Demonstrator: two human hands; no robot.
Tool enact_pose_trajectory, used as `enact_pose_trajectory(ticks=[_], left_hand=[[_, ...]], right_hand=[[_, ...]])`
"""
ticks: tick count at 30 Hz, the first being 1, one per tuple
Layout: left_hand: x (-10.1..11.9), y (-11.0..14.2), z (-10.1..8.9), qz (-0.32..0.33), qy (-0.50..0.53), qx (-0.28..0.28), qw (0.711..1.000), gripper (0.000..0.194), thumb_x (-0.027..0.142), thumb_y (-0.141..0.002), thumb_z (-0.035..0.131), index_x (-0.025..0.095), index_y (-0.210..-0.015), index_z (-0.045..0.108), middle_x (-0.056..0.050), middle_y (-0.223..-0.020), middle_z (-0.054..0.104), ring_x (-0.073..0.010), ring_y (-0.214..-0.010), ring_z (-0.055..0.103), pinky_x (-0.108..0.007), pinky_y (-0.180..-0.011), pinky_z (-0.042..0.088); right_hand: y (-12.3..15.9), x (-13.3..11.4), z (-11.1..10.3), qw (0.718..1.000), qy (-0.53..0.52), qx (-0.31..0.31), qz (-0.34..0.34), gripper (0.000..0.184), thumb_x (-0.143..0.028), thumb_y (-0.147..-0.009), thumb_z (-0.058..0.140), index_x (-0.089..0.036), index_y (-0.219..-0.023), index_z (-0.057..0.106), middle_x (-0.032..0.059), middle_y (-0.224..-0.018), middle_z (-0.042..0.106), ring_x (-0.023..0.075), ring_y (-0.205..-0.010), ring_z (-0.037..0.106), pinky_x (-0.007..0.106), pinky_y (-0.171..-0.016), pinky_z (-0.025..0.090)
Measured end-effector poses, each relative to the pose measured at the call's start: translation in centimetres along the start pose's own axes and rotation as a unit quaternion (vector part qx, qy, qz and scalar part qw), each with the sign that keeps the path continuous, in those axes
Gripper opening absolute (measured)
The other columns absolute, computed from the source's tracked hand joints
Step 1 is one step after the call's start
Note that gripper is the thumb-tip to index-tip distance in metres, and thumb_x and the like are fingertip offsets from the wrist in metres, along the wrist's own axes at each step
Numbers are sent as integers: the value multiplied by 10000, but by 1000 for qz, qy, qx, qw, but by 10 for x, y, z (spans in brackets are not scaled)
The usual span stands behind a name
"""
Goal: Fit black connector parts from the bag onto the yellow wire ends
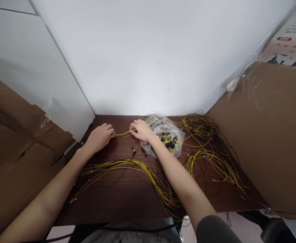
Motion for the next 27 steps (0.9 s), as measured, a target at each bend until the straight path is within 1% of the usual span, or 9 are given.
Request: enact_pose_trajectory(ticks=[5,8,12,14,18,22,25,27], left_hand=[[3,0,6,6,-33,1,999,169,72,-815,440,150,-795,588,-124,-912,567,-272,-908,494,-368,-670,389],[3,2,9,-1,-60,-5,998,183,39,-793,432,138,-836,579,-134,-938,556,-270,-908,493,-371,-680,387],[4,3,10,-10,-65,0,998,174,53,-806,421,128,-868,565,-142,-943,554,-277,-915,492,-376,-699,378],[2,3,9,-16,-54,8,998,168,78,-832,405,126,-884,557,-144,-937,562,-282,-913,497,-380,-706,371],[-2,2,7,-29,-19,15,999,180,87,-855,372,127,-902,542,-133,-899,586,-275,-872,524,-377,-714,365],[-8,2,7,-52,22,18,998,183,90,-860,358,132,-918,527,-117,-851,601,-257,-819,551,-364,-718,371],[-10,3,8,-57,38,19,997,196,97,-866,337,134,-920,522,-109,-838,605,-248,-800,560,-366,-728,386],[-9,4,5,-52,45,37,997,204,78,-842,346,129,-928,524,-111,-855,607,-253,-833,561,-381,-764,400]], right_hand=[[1,0,-1,1000,-6,7,0,137,-248,-855,515,-157,-873,616,51,-832,570,181,-821,474,285,-774,351],[1,-5,-2,1000,-11,6,-9,159,-279,-852,526,-157,-897,617,59,-851,570,192,-846,467,298,-778,347],[1,-15,-3,999,-23,-6,-46,284,-384,-812,591,-170,-998,613,65,-926,575,211,-915,458,326,-809,336],[0,-17,-2,998,-26,-12,-56,321,-417,-806,599,-172,-1012,617,64,-938,572,209,-921,456,329,-815,335],[-4,-16,3,998,-17,-16,-58,239,-366,-848,563,-156,-937,633,61,-894,569,187,-872,453,307,-790,345],[-7,-15,5,998,-19,-10,-65,181,-306,-853,562,-139,-832,626,68,-850,574,181,-837,461,288,-765,355],[-8,-14,4,996,-76,-4,-51,147,-267,-840,580,-128,-811,621,60,-818,596,165,-798,491,262,-733,358],[-9,-11,4,990,-138,-13,-20,126,-246,-842,570,-129,-833,617,32,-755,606,133,-702,505,234,-671,353]])
Point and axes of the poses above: each hand's wrist, its own y-axis away from the middle knuckle, its own z-axis out of the palm, x = y × z, the point moved 6 cm from there along -y, towards the middle knuckle
